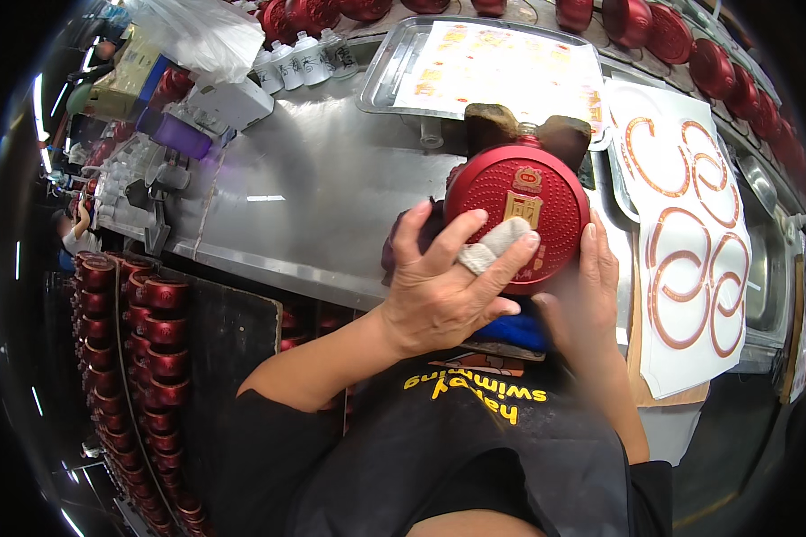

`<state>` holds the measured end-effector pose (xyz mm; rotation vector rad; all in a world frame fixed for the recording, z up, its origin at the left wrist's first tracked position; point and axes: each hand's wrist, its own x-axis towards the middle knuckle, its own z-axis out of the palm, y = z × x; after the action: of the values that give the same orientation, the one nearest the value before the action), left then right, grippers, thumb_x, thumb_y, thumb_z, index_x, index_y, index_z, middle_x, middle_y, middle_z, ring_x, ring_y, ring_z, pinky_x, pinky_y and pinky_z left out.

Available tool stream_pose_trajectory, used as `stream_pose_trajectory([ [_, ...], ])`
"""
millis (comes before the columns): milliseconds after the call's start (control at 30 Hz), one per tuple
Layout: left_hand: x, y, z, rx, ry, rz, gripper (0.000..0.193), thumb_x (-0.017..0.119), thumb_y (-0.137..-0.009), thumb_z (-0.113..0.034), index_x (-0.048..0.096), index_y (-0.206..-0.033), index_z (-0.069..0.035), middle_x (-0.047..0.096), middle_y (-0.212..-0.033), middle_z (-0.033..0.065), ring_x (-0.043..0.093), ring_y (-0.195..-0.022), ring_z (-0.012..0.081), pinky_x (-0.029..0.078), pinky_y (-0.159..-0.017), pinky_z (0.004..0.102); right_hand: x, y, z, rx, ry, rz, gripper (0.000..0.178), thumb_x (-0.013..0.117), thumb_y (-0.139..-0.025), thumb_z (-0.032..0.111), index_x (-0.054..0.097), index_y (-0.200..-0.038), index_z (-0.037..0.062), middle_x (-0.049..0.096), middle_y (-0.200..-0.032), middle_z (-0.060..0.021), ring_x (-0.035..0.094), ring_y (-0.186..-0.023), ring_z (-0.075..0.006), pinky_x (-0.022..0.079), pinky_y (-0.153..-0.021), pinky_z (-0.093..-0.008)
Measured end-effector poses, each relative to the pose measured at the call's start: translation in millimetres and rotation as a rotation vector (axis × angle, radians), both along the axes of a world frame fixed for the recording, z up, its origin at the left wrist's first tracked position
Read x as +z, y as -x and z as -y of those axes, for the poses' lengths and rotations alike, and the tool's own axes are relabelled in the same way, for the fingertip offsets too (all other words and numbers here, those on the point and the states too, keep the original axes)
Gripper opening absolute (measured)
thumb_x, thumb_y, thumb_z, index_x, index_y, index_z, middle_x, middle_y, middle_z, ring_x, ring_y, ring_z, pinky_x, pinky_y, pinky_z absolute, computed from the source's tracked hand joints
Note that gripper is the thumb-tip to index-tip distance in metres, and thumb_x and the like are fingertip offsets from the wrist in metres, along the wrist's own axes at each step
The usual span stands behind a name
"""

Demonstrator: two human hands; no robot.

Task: The person applies gold decorative stickers to the surface of red round containers. They peel each sticker from a sheet, position it on the container, and smooth it down with their fingers. The containers are held in a blue clamp on a metal workbench.

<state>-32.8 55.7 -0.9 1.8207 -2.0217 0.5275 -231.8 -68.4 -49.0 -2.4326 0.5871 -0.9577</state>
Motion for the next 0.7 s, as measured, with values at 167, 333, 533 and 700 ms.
stream_pose_trajectory([
  [167, 0.3, 1.0, 18.5, -0.065, 0.027, 0.024, 0.056, 0.044, -0.106, -0.057, 0.068, -0.14, -0.021, 0.074, -0.125, -0.0041, 0.051, -0.133, 0.0224, 0.012, -0.124, 0.0566, -0.1, 0.8, 1.3, 0.009, 0.021, 0.008, 0.104, 0.085, -0.075, 0.003, 0.027, -0.162, -0.0043, 0.033, -0.162, -0.0322, 0.041, -0.145, -0.048, 0.037, -0.118, -0.0513],
  [333, 11.8, -12.6, 5.0, 0.04, -0.005, 0.005, 0.058, 0.038, -0.108, -0.057, 0.066, -0.142, -0.019, 0.075, -0.125, -0.003, 0.048, -0.137, 0.0239, 0.007, -0.125, 0.0557, -1.3, 0.9, 1.3, 0.016, 0.013, 0.013, 0.105, 0.085, -0.075, 0.003, 0.027, -0.162, -0.0031, 0.032, -0.163, -0.0316, 0.041, -0.144, -0.0473, 0.038, -0.118, -0.0502],
  [533, 21.4, -31.4, 46.5, -0.112, -0.051, -0.023, 0.054, 0.046, -0.106, -0.054, 0.062, -0.145, -0.02, 0.076, -0.119, -0.0006, 0.045, -0.14, 0.026, 0.01, -0.123, 0.0606, 22.1, 5.2, 4.6, 0.07, 0.023, -0.007, 0.103, 0.084, -0.077, 0.003, 0.027, -0.162, -0.0039, 0.034, -0.162, -0.0326, 0.045, -0.142, -0.0473, 0.039, -0.117, -0.0497],
  [700, 9.6, -14.7, 17.3, -0.269, -0.071, -0.052, 0.048, 0.048, -0.105, -0.053, 0.07, -0.137, -0.025, 0.073, -0.128, 0.0006, 0.048, -0.139, 0.0241, 0.016, -0.123, 0.0583, 57.9, 20.5, 14.0, 0.195, -0.003, 0.164, 0.051, 0.066, -0.085, -0.014, 0.059, -0.134, -0.0032, 0.056, -0.145, -0.0287, 0.06, -0.13, -0.0425, 0.053, -0.106, -0.0448],
])
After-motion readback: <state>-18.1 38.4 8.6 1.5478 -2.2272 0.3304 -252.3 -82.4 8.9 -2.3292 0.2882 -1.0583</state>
